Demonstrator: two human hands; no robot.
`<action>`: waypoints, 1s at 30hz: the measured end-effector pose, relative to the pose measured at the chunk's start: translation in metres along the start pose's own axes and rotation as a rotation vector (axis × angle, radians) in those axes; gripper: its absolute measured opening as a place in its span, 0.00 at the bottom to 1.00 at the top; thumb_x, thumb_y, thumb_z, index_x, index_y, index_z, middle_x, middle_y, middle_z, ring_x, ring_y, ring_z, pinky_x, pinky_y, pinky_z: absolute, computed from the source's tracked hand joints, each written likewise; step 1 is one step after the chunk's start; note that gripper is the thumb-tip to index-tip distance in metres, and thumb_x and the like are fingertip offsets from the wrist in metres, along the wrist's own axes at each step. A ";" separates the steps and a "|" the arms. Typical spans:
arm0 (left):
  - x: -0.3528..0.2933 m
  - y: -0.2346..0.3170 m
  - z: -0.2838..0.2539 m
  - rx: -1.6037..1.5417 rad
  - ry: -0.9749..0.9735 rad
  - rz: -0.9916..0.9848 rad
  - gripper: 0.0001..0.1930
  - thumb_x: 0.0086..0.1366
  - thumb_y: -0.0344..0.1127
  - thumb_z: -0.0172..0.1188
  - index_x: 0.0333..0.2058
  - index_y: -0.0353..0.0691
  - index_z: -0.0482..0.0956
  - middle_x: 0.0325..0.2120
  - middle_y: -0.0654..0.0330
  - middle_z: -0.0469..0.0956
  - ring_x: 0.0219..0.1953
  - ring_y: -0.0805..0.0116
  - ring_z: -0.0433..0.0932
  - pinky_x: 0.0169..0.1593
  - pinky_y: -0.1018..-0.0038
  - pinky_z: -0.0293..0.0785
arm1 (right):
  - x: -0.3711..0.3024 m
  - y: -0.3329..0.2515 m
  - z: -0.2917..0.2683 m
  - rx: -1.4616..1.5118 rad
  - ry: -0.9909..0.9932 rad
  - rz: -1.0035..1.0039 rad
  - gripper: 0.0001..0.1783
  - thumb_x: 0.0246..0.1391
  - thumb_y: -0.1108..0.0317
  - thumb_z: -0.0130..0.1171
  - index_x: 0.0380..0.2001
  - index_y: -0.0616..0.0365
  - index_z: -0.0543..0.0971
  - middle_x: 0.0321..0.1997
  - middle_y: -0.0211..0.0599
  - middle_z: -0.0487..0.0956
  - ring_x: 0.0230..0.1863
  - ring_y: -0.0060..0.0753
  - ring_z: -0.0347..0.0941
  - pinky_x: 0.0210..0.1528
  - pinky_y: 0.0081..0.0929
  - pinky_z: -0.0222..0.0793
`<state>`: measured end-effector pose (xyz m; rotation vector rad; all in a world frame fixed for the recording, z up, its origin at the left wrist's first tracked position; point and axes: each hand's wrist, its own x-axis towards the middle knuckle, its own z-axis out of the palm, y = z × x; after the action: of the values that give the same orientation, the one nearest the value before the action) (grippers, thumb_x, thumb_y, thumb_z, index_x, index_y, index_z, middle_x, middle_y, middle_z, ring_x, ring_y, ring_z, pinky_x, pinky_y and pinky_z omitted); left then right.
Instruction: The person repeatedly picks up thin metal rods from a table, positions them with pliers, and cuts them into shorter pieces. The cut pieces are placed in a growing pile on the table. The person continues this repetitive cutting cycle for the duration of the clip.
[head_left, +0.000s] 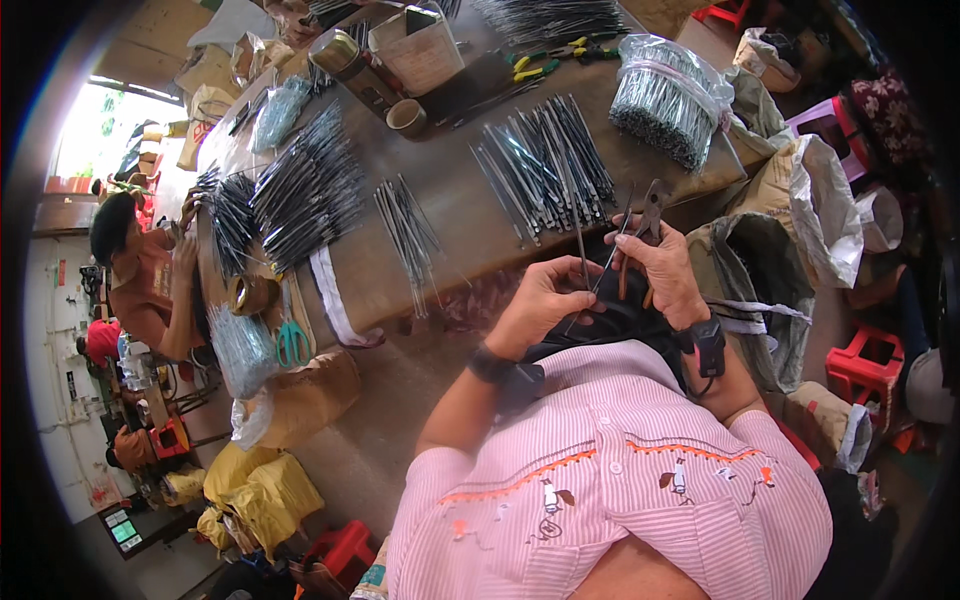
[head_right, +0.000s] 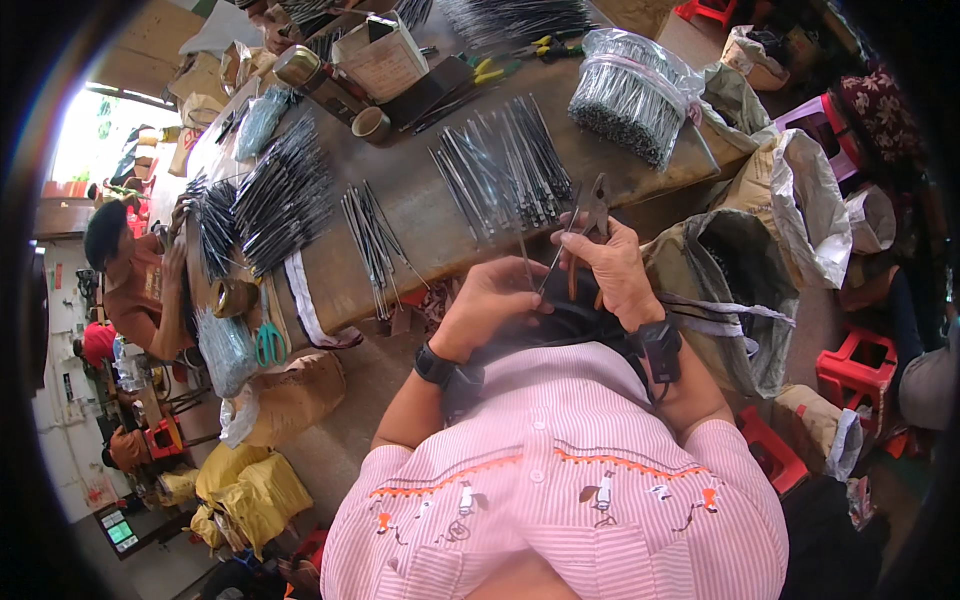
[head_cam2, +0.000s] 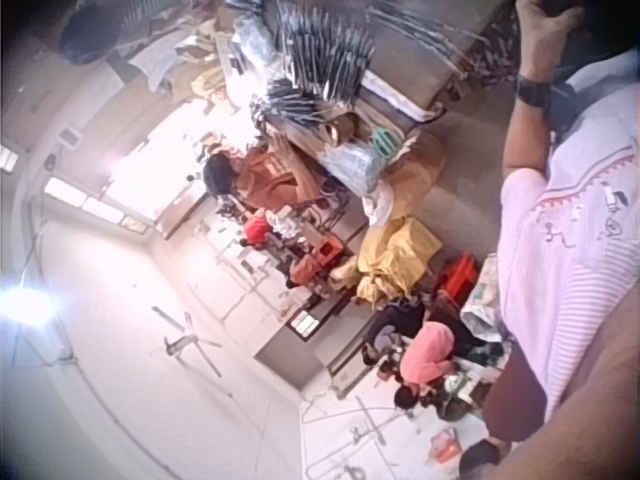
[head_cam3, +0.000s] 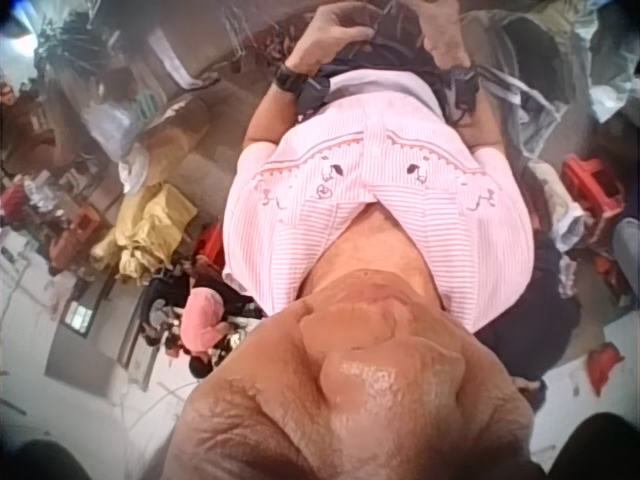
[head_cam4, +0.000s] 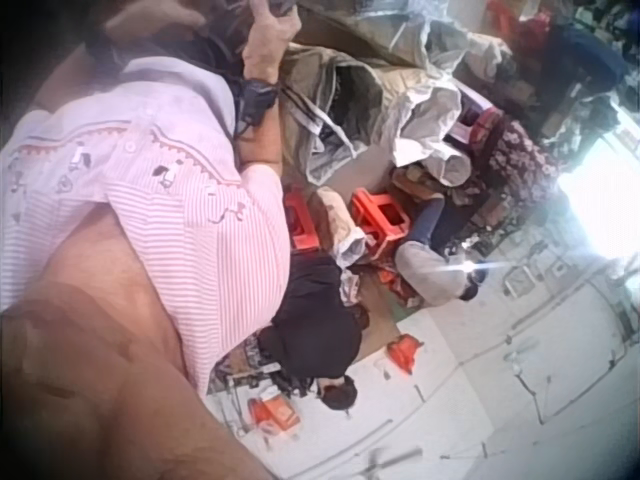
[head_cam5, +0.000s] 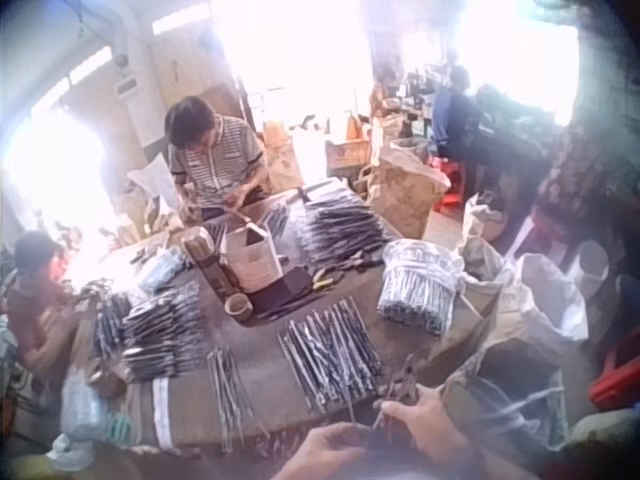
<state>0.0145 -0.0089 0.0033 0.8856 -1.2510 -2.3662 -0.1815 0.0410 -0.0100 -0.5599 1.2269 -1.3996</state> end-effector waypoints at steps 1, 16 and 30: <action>0.000 0.002 0.000 -0.008 0.001 -0.007 0.18 0.57 0.21 0.57 0.47 0.29 0.72 0.34 0.57 0.78 0.35 0.69 0.81 0.37 0.78 0.78 | 0.001 0.000 -0.001 0.018 -0.022 0.017 0.13 0.52 0.73 0.62 0.42 0.63 0.76 0.33 0.39 0.80 0.28 0.26 0.75 0.31 0.21 0.72; 0.021 -0.021 -0.008 -0.494 0.093 -0.086 0.05 0.61 0.32 0.62 0.34 0.43 0.74 0.27 0.65 0.77 0.27 0.75 0.75 0.27 0.83 0.69 | 0.007 0.005 0.013 -0.169 -0.087 -0.118 0.10 0.49 0.75 0.65 0.36 0.62 0.77 0.29 0.31 0.79 0.25 0.18 0.72 0.29 0.16 0.69; 0.019 -0.016 -0.001 0.071 0.404 0.218 0.08 0.60 0.23 0.59 0.38 0.35 0.81 0.26 0.65 0.72 0.22 0.80 0.68 0.25 0.84 0.64 | -0.018 0.015 -0.036 0.470 -0.418 0.400 0.19 0.50 0.72 0.45 0.46 0.64 0.69 0.46 0.61 0.75 0.39 0.51 0.77 0.30 0.33 0.78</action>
<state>0.0009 -0.0106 -0.0179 1.1181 -1.1990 -1.8681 -0.2021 0.0727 -0.0304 -0.2388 0.6006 -1.1033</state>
